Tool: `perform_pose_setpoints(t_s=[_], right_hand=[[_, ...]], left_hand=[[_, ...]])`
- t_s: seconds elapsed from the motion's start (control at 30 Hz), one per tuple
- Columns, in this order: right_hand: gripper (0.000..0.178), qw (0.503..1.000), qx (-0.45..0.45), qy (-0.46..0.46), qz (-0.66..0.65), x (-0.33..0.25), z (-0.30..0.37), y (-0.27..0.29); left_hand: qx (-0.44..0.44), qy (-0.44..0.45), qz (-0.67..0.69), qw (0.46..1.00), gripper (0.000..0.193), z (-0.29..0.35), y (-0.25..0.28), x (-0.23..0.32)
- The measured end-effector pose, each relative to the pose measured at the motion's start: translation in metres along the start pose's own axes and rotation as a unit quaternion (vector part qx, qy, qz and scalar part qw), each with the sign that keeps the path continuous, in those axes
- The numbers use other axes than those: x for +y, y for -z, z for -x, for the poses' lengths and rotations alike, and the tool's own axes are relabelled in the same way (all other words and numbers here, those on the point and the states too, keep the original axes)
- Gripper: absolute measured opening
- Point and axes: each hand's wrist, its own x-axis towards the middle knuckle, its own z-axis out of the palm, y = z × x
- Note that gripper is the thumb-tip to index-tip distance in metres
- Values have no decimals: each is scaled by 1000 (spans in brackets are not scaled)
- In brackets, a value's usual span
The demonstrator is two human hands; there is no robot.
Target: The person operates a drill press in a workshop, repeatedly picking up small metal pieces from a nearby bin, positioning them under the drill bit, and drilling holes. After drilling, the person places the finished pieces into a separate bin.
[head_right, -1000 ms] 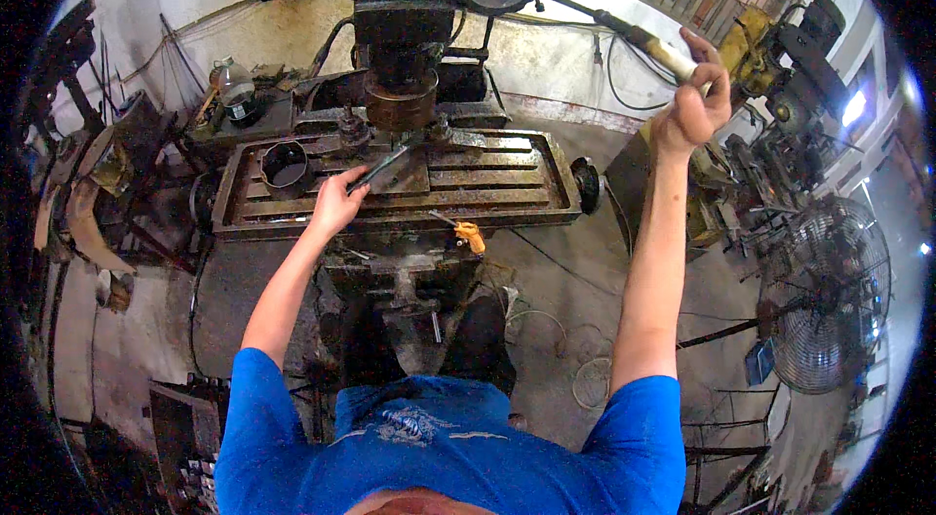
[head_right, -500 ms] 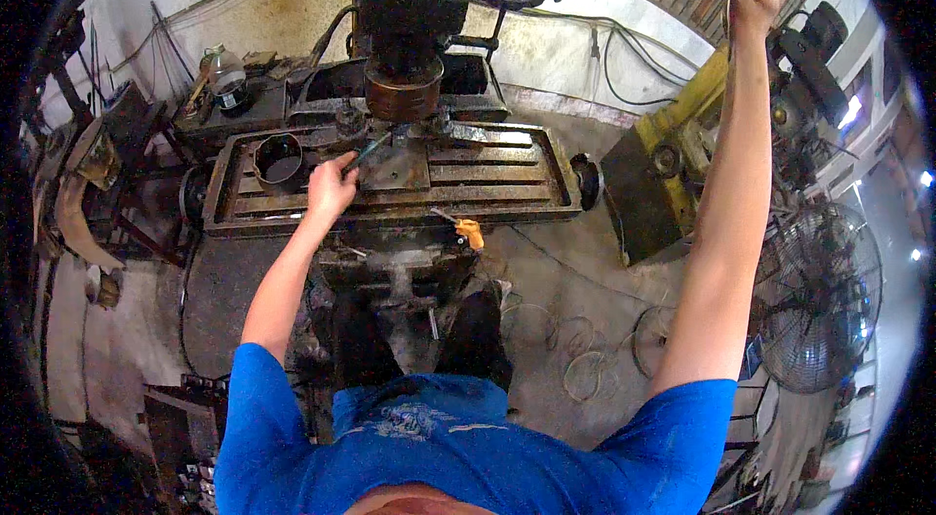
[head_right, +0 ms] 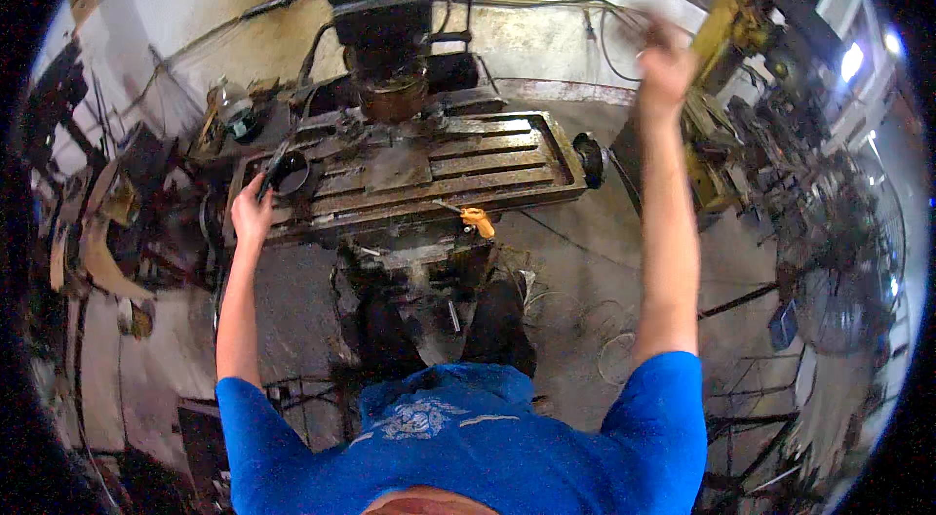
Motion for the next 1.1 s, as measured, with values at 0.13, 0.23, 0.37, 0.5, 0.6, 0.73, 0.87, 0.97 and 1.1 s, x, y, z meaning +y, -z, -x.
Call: perform_pose_setpoints(t_s=[0.13,0.23,0.37,0.5,0.6,0.73,0.87,0.97,1.1], right_hand=[[20,940,-117,-316,44,34,171,-9],[26,827,-173,-471,252,66,275,-27],[55,743,-172,-619,186,115,344,-72],[36,755,-236,-582,190,147,367,-80],[28,742,-255,-568,249,132,368,-83],[26,849,-231,-442,172,77,341,-82],[33,918,-214,-310,123,27,354,-102],[37,798,-473,-370,46,-28,349,-113],[33,727,-577,-353,113,-57,389,-147]], left_hand=[[-72,-76,-100,989,39,1,-26,-14],[-168,-51,-87,981,51,6,-13,6],[-71,-203,-83,973,55,3,-16,-59],[-65,-128,-95,985,54,-9,-7,-52],[-81,-2,7,997,36,17,24,-22],[-63,128,178,974,29,70,52,-21],[-137,138,237,952,23,125,3,-64],[-240,337,371,832,29,175,-34,-60],[-319,278,362,830,19,187,-97,-88]])
